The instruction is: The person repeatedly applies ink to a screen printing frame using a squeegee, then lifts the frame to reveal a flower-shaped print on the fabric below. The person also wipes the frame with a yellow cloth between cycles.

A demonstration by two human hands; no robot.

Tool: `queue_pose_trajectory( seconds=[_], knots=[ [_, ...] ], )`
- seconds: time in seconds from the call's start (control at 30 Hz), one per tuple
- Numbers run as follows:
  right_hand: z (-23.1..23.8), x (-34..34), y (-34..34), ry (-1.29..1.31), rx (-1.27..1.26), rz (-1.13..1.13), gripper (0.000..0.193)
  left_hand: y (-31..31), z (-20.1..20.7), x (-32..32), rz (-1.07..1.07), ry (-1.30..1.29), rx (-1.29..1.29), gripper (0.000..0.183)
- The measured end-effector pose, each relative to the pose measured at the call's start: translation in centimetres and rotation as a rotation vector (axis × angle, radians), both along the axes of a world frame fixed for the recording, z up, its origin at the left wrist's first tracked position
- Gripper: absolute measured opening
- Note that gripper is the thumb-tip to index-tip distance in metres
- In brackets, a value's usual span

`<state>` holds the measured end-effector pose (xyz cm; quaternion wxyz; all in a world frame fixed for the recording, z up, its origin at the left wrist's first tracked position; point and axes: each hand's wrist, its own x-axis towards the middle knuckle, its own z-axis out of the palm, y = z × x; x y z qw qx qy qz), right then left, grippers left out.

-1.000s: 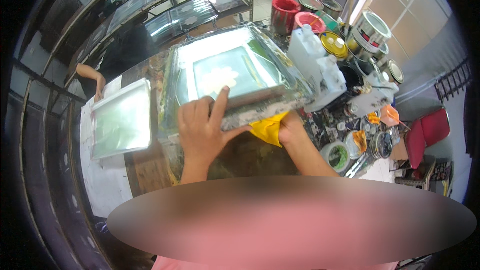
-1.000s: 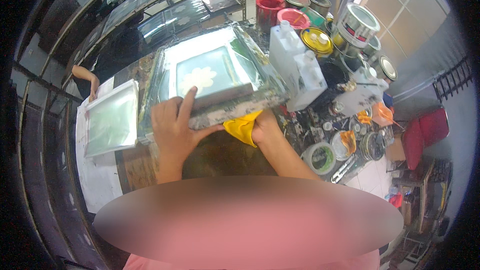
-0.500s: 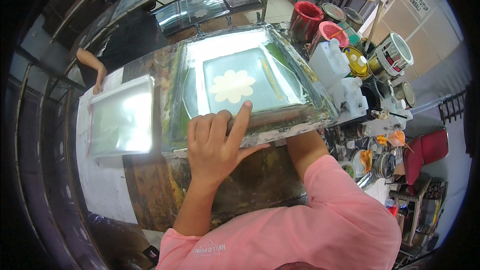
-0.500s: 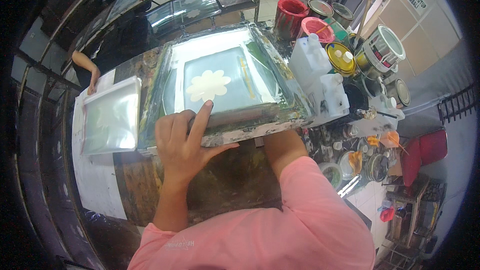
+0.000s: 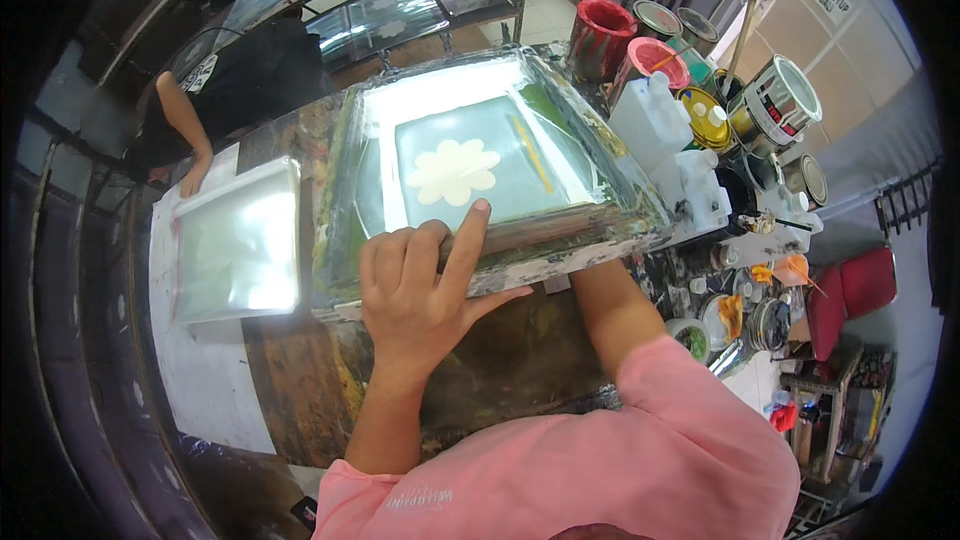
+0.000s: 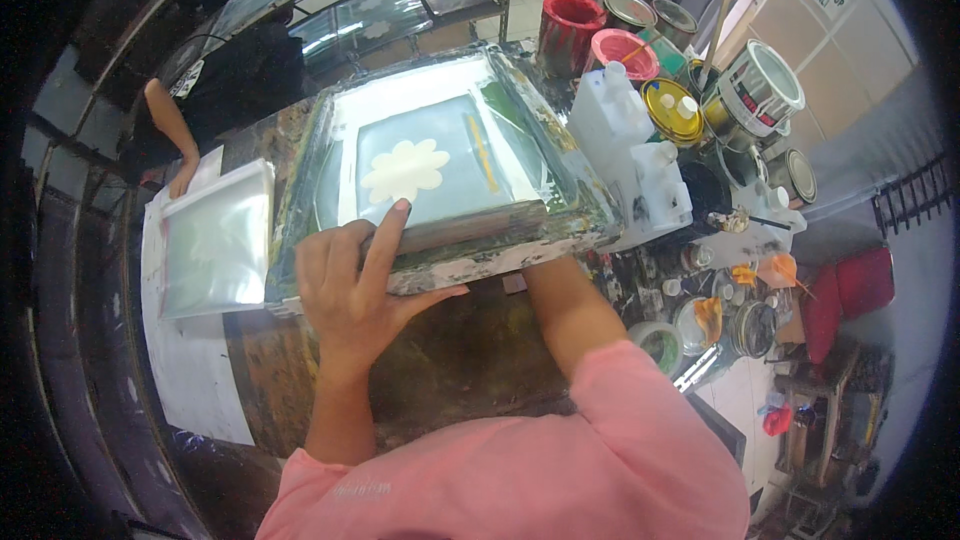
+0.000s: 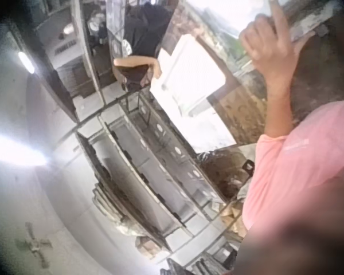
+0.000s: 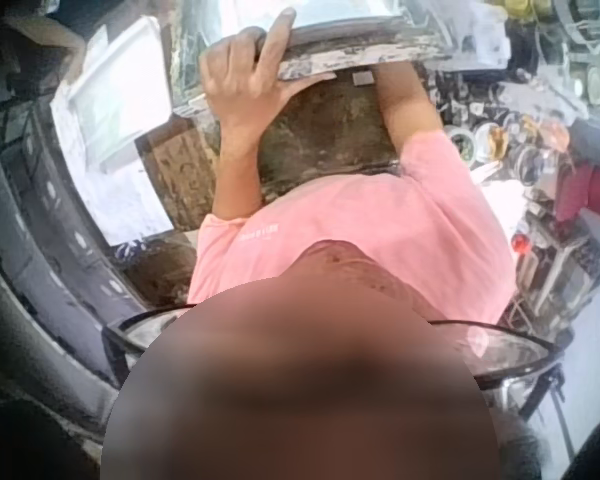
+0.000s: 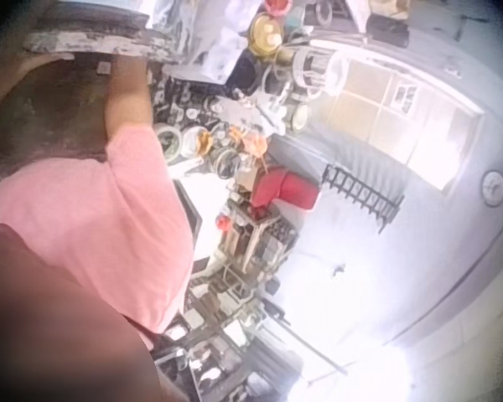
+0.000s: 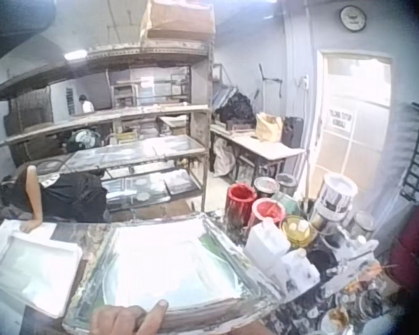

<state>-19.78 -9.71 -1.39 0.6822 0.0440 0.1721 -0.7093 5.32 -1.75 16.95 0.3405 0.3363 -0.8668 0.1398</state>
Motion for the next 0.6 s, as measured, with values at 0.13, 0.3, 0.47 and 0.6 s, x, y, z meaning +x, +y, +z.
queue_pose_trajectory(
  seconds=[0.13,0.3,0.47,0.6],
  knots=[
    [-1.2,-0.6,-4.3,0.007,-0.017,-0.019,0.040,-0.3,0.1,-0.1,-0.006,-0.003,0.022,0.088],
    [0.4,0.0,-1.1,0.010,-0.034,0.055,0.040,0.0,-0.3,0.1,0.016,0.002,0.010,0.088],
    [4.6,1.2,11.6,0.039,-0.024,0.056,0.041,-0.1,-0.3,0.0,0.013,0.005,0.011,0.078],
    [2.4,0.2,7.5,0.020,-0.002,0.022,0.041,-0.1,0.1,-0.1,0.010,-0.004,-0.009,0.078]
  ],
)
